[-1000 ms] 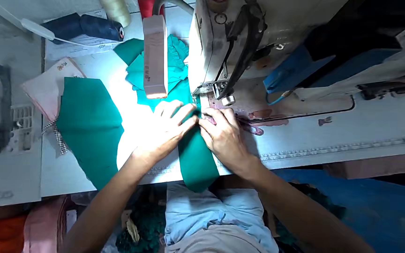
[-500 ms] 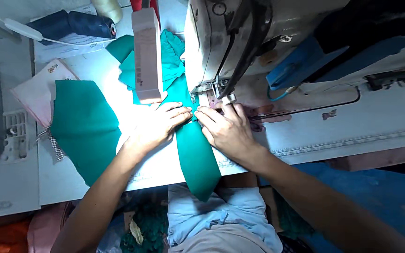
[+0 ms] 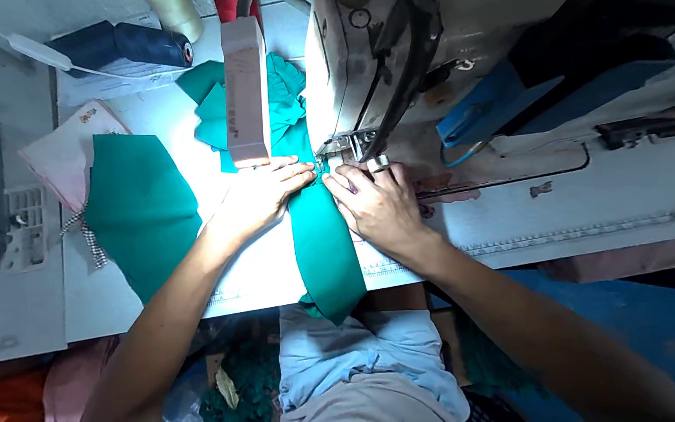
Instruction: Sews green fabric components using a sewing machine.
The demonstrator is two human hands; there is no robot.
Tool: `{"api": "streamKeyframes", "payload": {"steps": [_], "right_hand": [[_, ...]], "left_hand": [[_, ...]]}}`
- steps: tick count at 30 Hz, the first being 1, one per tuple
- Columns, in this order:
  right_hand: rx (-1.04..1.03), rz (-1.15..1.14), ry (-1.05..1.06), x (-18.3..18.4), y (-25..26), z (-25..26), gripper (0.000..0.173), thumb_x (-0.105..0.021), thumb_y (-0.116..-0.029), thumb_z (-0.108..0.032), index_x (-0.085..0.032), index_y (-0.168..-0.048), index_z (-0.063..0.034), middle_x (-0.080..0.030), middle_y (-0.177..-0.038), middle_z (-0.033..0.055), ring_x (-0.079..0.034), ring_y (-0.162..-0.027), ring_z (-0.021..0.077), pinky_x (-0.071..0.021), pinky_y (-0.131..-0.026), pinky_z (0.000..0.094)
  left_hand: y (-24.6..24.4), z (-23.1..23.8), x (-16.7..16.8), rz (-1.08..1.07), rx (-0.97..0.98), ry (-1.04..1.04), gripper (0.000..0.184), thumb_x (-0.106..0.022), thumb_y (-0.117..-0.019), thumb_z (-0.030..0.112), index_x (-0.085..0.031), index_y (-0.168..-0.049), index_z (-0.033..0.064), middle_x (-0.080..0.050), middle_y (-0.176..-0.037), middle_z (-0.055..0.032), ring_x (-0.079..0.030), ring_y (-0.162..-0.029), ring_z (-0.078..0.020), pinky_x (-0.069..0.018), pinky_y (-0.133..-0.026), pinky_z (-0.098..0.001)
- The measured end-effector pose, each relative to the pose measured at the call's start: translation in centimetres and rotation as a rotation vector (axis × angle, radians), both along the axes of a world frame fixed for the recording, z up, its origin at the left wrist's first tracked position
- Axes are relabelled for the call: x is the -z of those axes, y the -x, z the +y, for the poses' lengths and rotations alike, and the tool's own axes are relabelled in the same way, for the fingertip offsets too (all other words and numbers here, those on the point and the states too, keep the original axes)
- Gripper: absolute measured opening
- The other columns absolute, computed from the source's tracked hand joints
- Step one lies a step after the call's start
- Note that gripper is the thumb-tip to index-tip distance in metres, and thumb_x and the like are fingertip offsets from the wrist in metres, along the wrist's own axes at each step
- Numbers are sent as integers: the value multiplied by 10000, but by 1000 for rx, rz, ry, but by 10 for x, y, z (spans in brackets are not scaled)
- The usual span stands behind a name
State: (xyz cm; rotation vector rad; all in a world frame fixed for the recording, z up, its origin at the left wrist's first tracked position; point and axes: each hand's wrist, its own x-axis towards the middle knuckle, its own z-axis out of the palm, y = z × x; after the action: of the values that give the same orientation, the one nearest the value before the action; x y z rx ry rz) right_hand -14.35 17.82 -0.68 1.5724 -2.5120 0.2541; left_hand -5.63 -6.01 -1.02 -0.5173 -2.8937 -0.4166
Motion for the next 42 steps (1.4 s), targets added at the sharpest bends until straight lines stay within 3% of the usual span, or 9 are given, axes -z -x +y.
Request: {"api": "streamKeyframes", "payload": {"steps": [8,13,16,20,24,26,28,30,42], "right_hand": [[177,-95,99,-4,-9,0,336,-499,-1043,-233,-709,-1295,-159,-667,-1283,127,-592,-1170,378,-455,-905,541],[344,-314,240,3,-43,-8,607,-587,-940,-582,-699,-1235,-63,-676,-1077,149,-628,-1031,346,-514,-867,495],[302,-493,290,-5,-48,-12,414,-665,-954,-262,-657,-1279,-7,-707,-1083,160,-702,-919,288,-585,-806,448],[355,-1292,433,-24,-23,11,277,-585,-1028,-118,-614,-1297,-61,-735,-1024,62,-705,-845,120,-596,-753,317],[299,-633,96,-35,-21,30,223,-619,-956,-149,-754,-1123,-87,-731,-947,78,-690,-877,225,-563,-774,464],[263,-422,102,-35,-27,21,385,-656,-893,-139,-706,-1273,-97,-670,-1142,151,-632,-1073,354,-532,-868,531],[218,-384,117,-28,-25,8,620,-616,-868,-130,-547,-1484,-110,-601,-1318,180,-587,-1189,375,-520,-942,518],[157,-365,98,-17,-22,-1,661,-593,-871,-94,-508,-1526,-127,-601,-1298,190,-585,-1163,385,-528,-902,515],[202,-235,-68,-22,-22,-6,457,-659,-912,-63,-652,-1366,-118,-627,-1177,222,-604,-1089,431,-529,-794,538]], "left_hand": [[4,1,-1,5,-29,33,451,-491,-977,43,-662,-1368,188,-636,-1425,35,-526,-1394,-216,-196,-1215,-632],[2,2,5,15,-42,-22,453,-480,-968,36,-674,-1352,177,-633,-1430,24,-516,-1406,-229,-204,-1213,-645],[3,1,5,9,-35,-67,443,-480,-974,43,-684,-1343,174,-644,-1417,22,-522,-1403,-229,-210,-1210,-644],[4,-8,7,16,9,-118,452,-470,-980,23,-696,-1338,181,-660,-1397,27,-534,-1393,-207,-231,-1220,-600],[5,-11,11,52,11,-134,466,-479,-971,11,-698,-1337,198,-662,-1396,38,-544,-1383,-188,-253,-1216,-579],[4,-7,11,60,3,-128,485,-490,-954,-3,-699,-1339,206,-665,-1392,17,-551,-1378,-209,-242,-1211,-607],[4,-4,9,64,0,-105,473,-510,-942,-4,-720,-1308,209,-668,-1385,-7,-555,-1373,-248,-236,-1201,-644],[3,-2,6,56,-7,-71,464,-516,-939,12,-723,-1302,215,-665,-1388,-12,-557,-1368,-260,-235,-1191,-656],[-2,15,4,-7,-129,-14,433,-534,-973,76,-695,-1343,232,-616,-1451,8,-507,-1411,-261,-202,-1204,-665]]}}
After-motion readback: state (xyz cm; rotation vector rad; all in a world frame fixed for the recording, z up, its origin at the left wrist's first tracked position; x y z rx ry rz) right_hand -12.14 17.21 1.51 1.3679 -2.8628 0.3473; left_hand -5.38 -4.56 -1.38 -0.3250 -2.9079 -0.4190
